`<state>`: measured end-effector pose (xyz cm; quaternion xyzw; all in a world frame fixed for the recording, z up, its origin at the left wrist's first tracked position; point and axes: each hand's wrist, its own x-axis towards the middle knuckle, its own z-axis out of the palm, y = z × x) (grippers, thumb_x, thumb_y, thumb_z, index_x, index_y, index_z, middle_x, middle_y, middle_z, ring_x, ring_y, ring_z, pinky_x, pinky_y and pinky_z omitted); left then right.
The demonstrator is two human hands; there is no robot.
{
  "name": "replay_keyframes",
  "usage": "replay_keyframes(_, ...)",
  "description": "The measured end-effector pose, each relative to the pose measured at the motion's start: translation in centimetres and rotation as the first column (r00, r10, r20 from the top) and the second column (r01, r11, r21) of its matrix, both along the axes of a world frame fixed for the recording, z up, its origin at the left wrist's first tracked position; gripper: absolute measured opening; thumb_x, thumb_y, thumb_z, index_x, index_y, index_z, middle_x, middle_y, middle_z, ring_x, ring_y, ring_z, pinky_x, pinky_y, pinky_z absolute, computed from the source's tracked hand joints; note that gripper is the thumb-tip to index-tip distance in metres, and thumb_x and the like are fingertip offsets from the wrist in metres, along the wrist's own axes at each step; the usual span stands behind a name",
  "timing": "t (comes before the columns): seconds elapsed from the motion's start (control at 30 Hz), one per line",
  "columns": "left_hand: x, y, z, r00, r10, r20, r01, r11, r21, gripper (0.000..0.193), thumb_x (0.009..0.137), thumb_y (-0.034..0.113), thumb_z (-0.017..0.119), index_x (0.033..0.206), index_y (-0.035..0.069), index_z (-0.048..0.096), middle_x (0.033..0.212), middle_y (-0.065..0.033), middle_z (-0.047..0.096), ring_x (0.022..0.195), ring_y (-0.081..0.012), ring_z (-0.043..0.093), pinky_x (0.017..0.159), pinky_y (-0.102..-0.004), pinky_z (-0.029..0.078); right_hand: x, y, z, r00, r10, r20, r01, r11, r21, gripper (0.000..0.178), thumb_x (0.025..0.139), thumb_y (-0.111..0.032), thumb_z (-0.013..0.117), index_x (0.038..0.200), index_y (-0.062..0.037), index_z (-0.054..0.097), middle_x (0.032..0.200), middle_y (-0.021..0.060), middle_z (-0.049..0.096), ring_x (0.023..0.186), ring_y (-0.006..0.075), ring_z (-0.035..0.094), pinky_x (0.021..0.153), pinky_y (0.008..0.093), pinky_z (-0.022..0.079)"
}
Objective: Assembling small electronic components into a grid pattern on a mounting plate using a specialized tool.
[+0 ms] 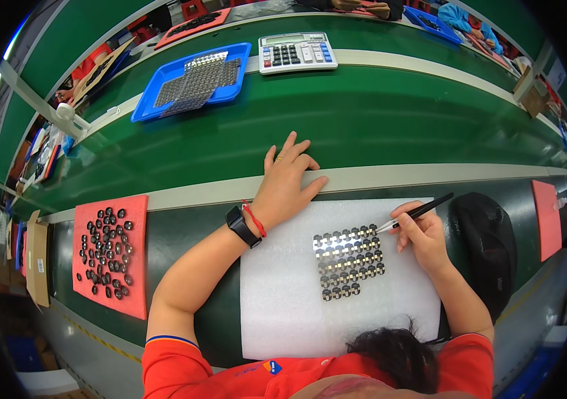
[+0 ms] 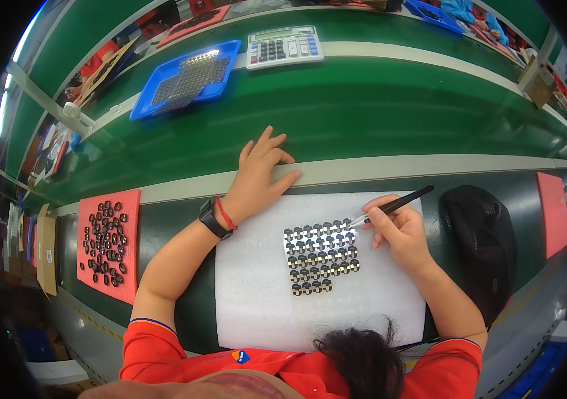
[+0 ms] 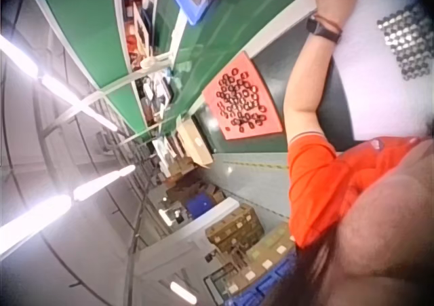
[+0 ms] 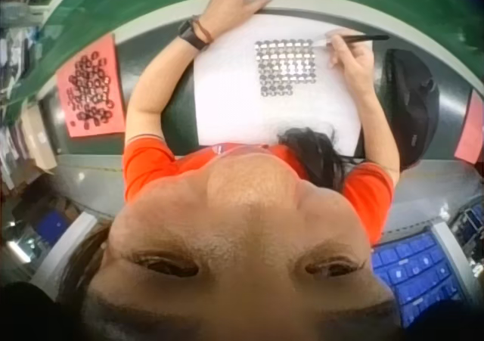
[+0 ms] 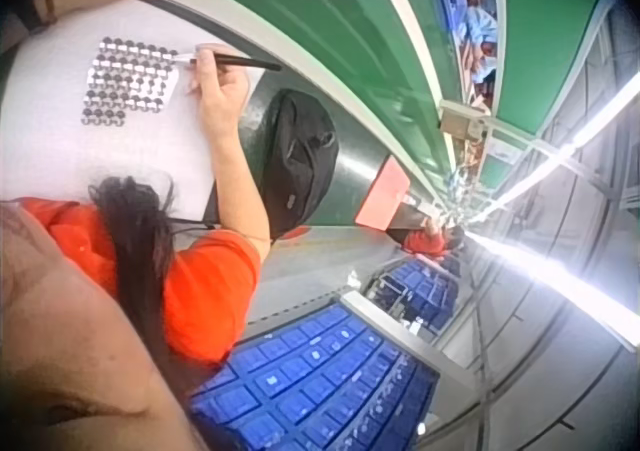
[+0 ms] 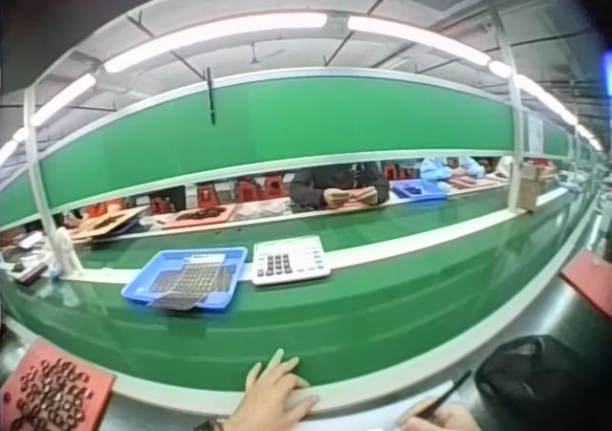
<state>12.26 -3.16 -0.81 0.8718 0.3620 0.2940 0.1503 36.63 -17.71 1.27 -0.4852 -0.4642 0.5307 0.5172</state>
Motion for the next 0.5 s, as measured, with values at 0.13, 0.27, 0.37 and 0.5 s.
replay_keyframes(0.13, -0.05, -0.06, 0.03, 1.000, 0.003, 0.001, -0.003, 1.000, -0.008, 0.023, 0.081, 0.027, 0.064, 0.088, 0.006, 0.057, 0.128, -0.0186, 0.048, 0.135, -0.0367, 0.025, 0.107, -0.0551, 0.016, -0.44, 0.07, 0.22, 1.000, -0.011, 0.014, 0.011, 1.000, 0.001, 0.019, 0.092, -0.016, 0.054, 0.099, 0.0025, 0.056, 0.069, 0.0048, 0.055, 0.057, 0.0083, 0.053, 0.050, 0.0216, 0.046)
replay_keyframes(0.27, -0.05, -0.07, 0.07, 1.000, 0.006, 0.001, -0.006, 1.000, 0.005, 0.024, 0.081, 0.027, 0.064, 0.089, 0.006, 0.057, 0.128, -0.0187, 0.048, 0.135, -0.0368, 0.025, 0.107, -0.0550, 0.016, -0.29, 0.03, 0.15, 1.000, -0.024, -0.002, 0.024, 1.000, 0.002, 0.019, 0.091, -0.013, 0.055, 0.101, 0.0025, 0.054, 0.068, 0.0061, 0.056, 0.053, 0.0083, 0.050, 0.050, 0.0221, 0.046)
replay_keyframes(0.37, -0.04, -0.01, 0.02, 1.000, -0.002, 0.008, 0.002, 1.000, -0.003, 0.024, 0.081, 0.027, 0.064, 0.089, 0.006, 0.057, 0.128, -0.0188, 0.048, 0.135, -0.0367, 0.025, 0.107, -0.0547, 0.016, -0.37, 0.04, 0.14, 0.999, -0.029, -0.018, 0.029, 1.000, 0.008, 0.021, 0.087, -0.008, 0.058, 0.104, 0.0020, 0.052, 0.076, 0.0073, 0.057, 0.057, 0.0083, 0.052, 0.051, 0.0220, 0.046)
replay_keyframes(0.5, 0.02, 0.09, 0.04, 1.000, -0.003, 0.012, 0.003, 1.000, 0.013, 0.023, 0.081, 0.026, 0.065, 0.089, 0.006, 0.057, 0.128, -0.0189, 0.048, 0.134, -0.0367, 0.026, 0.106, -0.0543, 0.016, -0.17, 0.06, 0.25, 1.000, -0.015, -0.013, 0.015, 1.000, 0.006, 0.026, 0.083, -0.003, 0.061, 0.107, 0.0016, 0.051, 0.082, 0.0081, 0.058, 0.060, 0.0083, 0.052, 0.052, 0.0217, 0.047)
